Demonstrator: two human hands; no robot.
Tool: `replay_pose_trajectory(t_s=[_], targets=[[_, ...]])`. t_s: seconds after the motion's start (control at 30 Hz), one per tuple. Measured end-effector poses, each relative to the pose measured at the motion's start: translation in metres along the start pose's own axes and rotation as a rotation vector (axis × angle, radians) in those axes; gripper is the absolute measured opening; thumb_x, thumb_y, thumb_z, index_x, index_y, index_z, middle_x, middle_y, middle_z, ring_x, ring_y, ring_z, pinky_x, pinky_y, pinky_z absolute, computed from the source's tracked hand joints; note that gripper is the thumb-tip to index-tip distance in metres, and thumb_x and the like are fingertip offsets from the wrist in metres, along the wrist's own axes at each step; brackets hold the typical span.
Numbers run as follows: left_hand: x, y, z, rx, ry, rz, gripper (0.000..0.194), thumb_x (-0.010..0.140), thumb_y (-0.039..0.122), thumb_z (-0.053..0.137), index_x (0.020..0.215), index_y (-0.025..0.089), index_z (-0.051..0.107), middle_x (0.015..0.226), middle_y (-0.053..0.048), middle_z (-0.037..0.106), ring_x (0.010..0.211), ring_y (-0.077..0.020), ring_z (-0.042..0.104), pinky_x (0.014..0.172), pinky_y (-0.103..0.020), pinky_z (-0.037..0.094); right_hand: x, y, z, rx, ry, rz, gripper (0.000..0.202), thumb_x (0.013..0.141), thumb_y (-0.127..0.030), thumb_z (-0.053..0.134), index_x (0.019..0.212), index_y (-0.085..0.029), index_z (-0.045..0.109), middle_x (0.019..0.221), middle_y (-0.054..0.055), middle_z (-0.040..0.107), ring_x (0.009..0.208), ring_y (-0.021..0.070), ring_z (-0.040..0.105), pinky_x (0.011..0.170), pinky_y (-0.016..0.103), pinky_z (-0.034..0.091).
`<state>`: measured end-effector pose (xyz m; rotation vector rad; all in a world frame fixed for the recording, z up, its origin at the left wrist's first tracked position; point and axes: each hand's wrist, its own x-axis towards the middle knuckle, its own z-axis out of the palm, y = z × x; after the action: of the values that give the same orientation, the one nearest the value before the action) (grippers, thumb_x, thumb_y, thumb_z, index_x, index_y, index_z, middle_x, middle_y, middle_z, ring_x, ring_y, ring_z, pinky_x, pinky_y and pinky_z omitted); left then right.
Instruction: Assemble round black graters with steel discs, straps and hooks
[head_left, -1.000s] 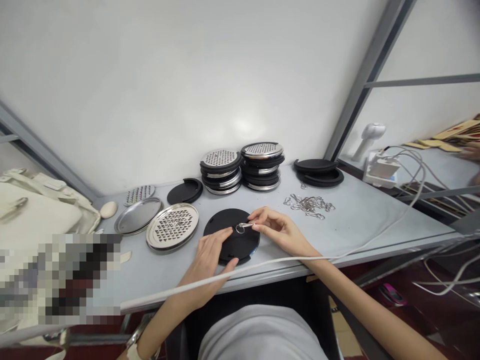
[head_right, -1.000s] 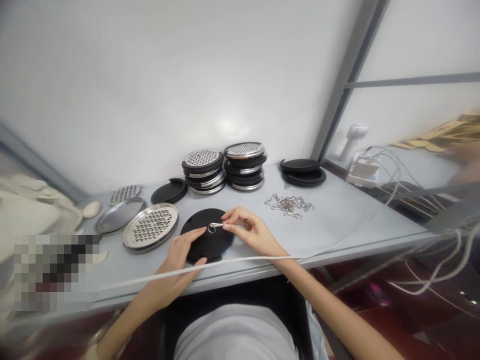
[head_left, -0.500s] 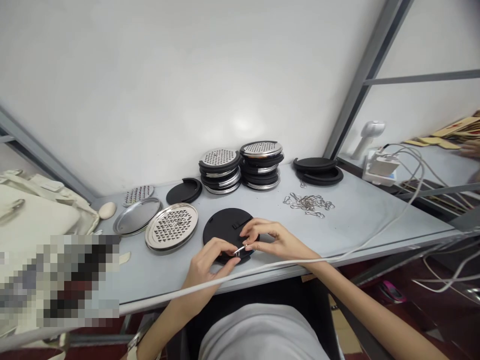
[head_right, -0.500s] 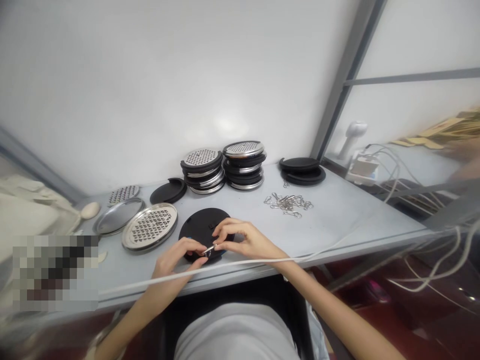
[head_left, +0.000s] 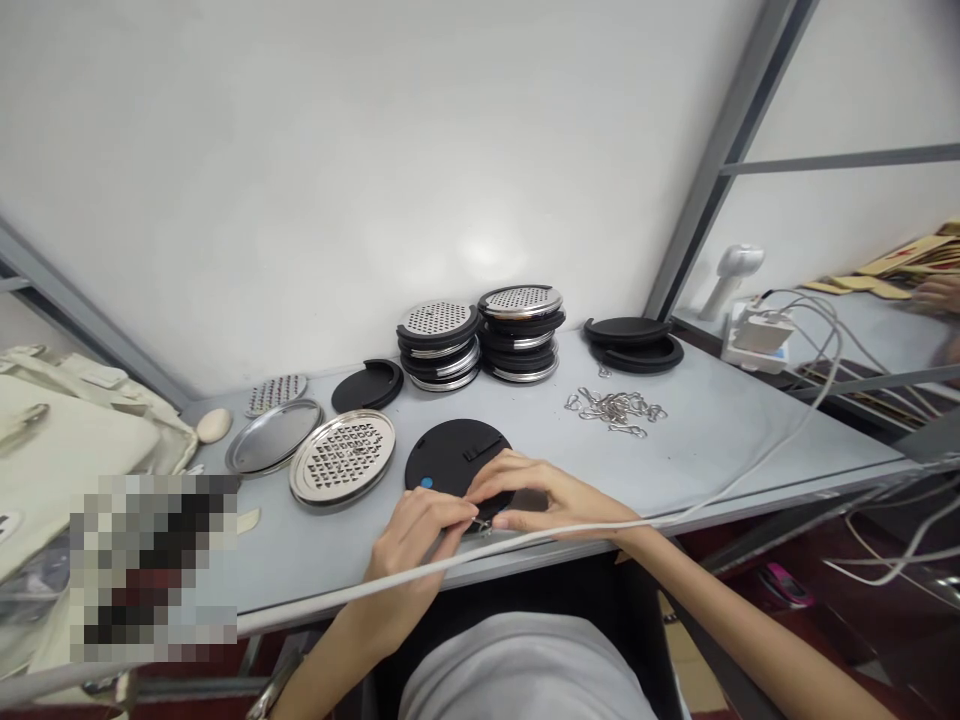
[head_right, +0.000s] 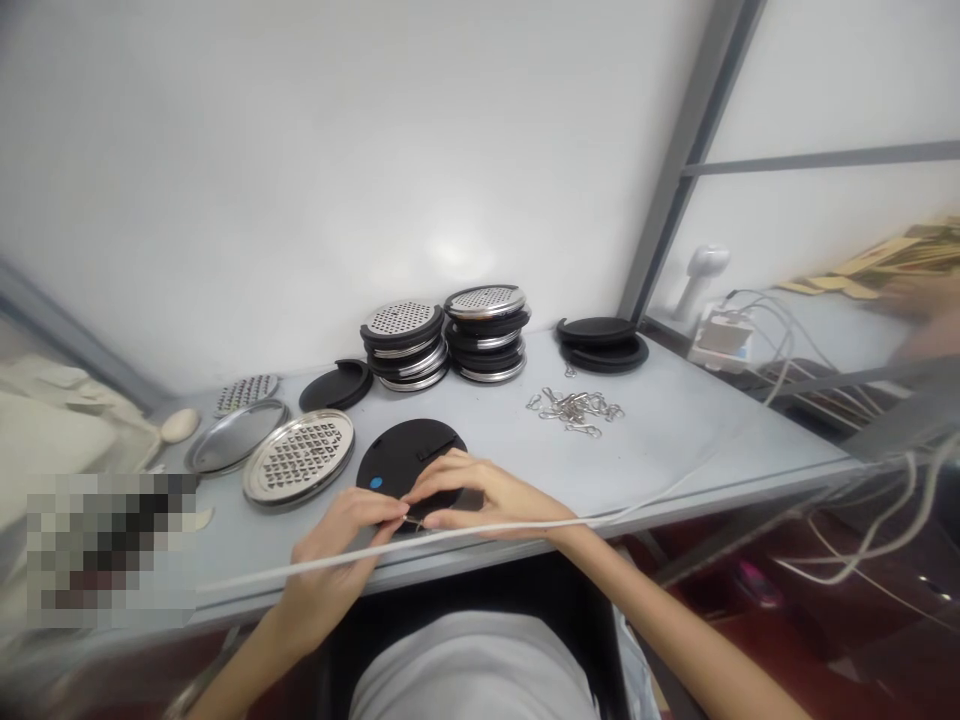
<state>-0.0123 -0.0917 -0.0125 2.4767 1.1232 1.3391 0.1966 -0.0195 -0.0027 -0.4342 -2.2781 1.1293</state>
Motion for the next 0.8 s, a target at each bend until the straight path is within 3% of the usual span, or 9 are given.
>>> replay_pose_trajectory(t_s=[0.13, 0.3, 0.53, 0.67, 0.8], targets=[[-0.001, 0.002, 0.001, -0.006, -0.021, 0.014, 0.024, 0.084, 0.002, 0.054, 0.1, 0.019, 0.057, 0.09, -0.002, 0.062, 0.087, -0.0131, 0.057, 0.08, -0.029, 0.043, 0.0, 0.002, -0.001, -0.036, -0.081, -0.049, 0.024, 0.087, -0.034, 0.056, 0.106, -0.022, 0.068, 0.11, 0.005, 0.062, 0.102, 0.0173, 0.051, 0.095, 0.035, 0.037], [-0.002, -0.001, 0.002, 0.021, -0.052, 0.017, 0.021, 0.086, 0.004, 0.052, 0.099, 0.019, 0.057, 0.089, -0.002, 0.061, 0.084, -0.0131, 0.056, 0.08, -0.03, 0.043, -0.001, 0.001, -0.001, -0.006, -0.068, -0.01, 0.02, 0.087, -0.035, 0.057, 0.09, -0.02, 0.07, 0.105, 0.006, 0.062, 0.099, 0.0172, 0.052, 0.093, 0.035, 0.038], [-0.006, -0.01, 0.005, 0.062, -0.056, 0.002, 0.02, 0.088, 0.007, 0.049, 0.099, 0.021, 0.056, 0.09, -0.003, 0.059, 0.086, -0.0151, 0.055, 0.085, -0.034, 0.042, -0.002, 0.001, 0.001, 0.029, -0.042, 0.019, 0.015, 0.084, -0.032, 0.06, 0.087, -0.018, 0.065, 0.098, 0.005, 0.061, 0.097, 0.016, 0.054, 0.09, 0.031, 0.04], [-0.005, -0.011, 0.008, 0.099, -0.087, -0.063, 0.023, 0.089, 0.014, 0.049, 0.112, 0.021, 0.051, 0.103, -0.007, 0.057, 0.099, -0.0187, 0.053, 0.089, -0.036, 0.043, 0.0, 0.006, 0.004, 0.022, 0.063, 0.092, 0.01, 0.086, -0.028, 0.056, 0.086, -0.018, 0.059, 0.089, 0.002, 0.06, 0.087, 0.0143, 0.055, 0.081, 0.027, 0.042], [-0.001, -0.011, 0.007, 0.157, -0.211, -0.162, 0.037, 0.09, 0.025, 0.05, 0.125, 0.019, 0.042, 0.121, -0.013, 0.049, 0.114, -0.0239, 0.046, 0.095, -0.042, 0.04, 0.001, 0.016, 0.003, -0.034, 0.297, 0.162, 0.015, 0.089, -0.031, 0.048, 0.083, -0.018, 0.052, 0.081, 0.001, 0.057, 0.078, 0.0137, 0.053, 0.075, 0.026, 0.042]])
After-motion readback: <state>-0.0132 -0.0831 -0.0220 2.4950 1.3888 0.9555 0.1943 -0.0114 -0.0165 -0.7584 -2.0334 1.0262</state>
